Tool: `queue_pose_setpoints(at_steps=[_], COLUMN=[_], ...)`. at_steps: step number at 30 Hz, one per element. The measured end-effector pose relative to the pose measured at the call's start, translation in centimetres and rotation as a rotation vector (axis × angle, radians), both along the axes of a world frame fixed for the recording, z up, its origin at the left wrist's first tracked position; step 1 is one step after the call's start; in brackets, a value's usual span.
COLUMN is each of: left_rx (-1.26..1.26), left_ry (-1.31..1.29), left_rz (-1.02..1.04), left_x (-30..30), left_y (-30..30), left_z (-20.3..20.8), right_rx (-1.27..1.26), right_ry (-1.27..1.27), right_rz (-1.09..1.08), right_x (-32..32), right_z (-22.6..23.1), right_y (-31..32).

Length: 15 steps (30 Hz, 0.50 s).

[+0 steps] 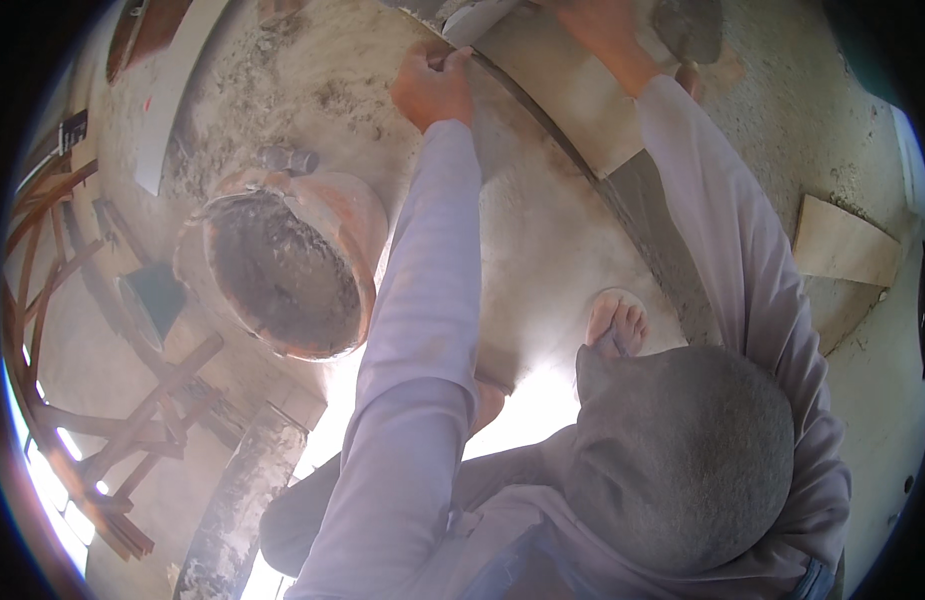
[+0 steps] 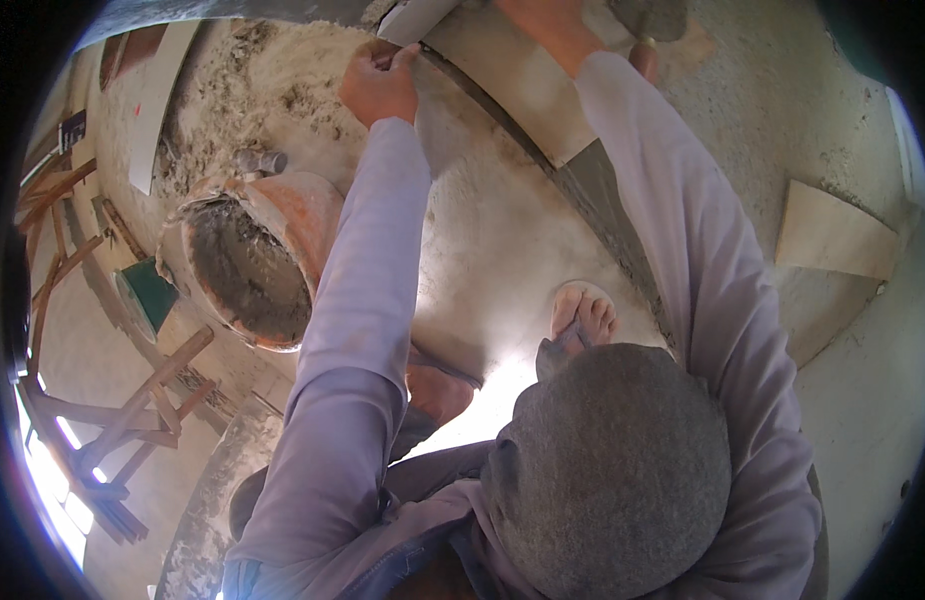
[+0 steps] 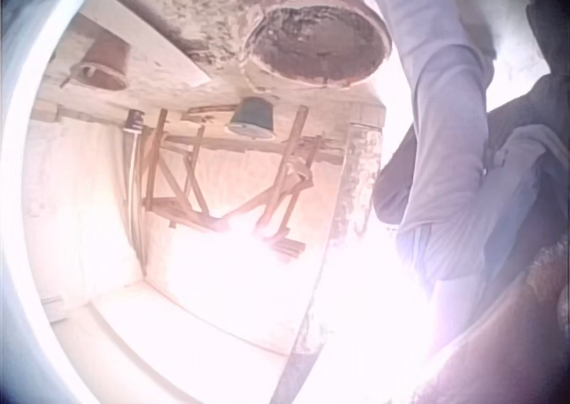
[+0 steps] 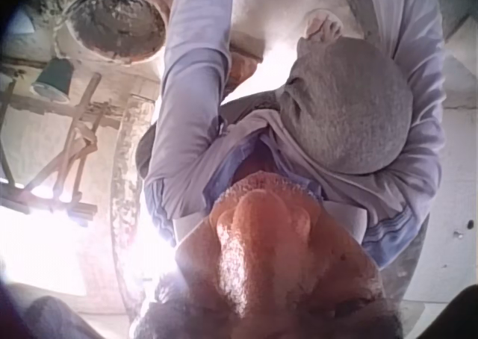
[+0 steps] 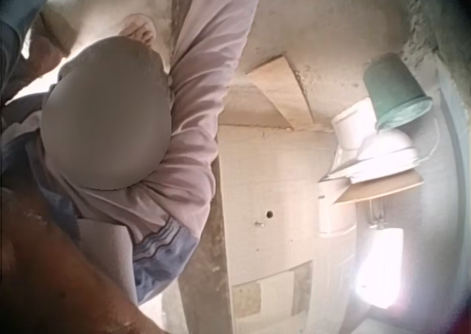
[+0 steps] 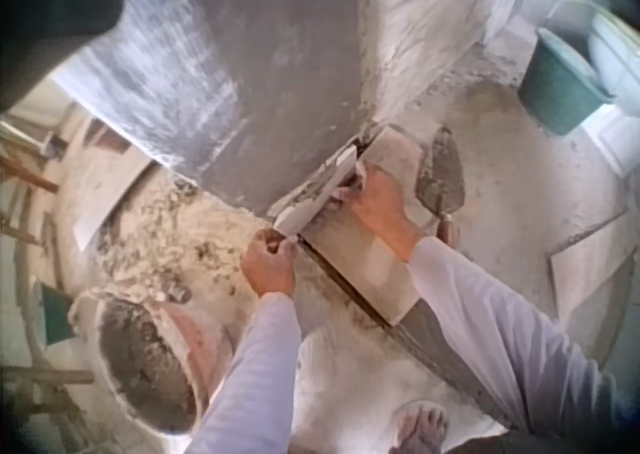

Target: The person scoops cement from a bucket using a trowel and spreads it onto the back of a ceramic tile. They then place the tile onto the floor and press it into position, repeating the process for subsequent tiles.

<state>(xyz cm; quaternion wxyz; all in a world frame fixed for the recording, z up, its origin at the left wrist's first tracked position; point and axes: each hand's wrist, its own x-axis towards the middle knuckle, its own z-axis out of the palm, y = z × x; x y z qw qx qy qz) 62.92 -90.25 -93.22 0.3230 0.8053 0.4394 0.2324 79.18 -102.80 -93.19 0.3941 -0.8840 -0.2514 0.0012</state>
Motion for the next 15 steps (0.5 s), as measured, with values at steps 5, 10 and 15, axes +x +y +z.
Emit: queue_pose_setpoints(at_steps=[5,10,15], left_rx=[-0.121,-0.186,-0.162], left_ry=[-0.133,-0.314,-0.339], left_rz=[-0.041,0.059,0.034], left_x=[-1.7,-3.4,-0.5], left_y=[-2.2,-2.1,-1.7], left_z=[0.6,1.8,2.7], right_rx=[-0.15,-0.257,-0.419], right_ry=[-0.117,-0.122,0.047], right_rz=[-0.04,-0.09,-0.284], right_x=[1.2,-0.3,-0.1], right_z=[0.1,5.7,4.0], right_y=[-2.1,-9.0,-16.1])
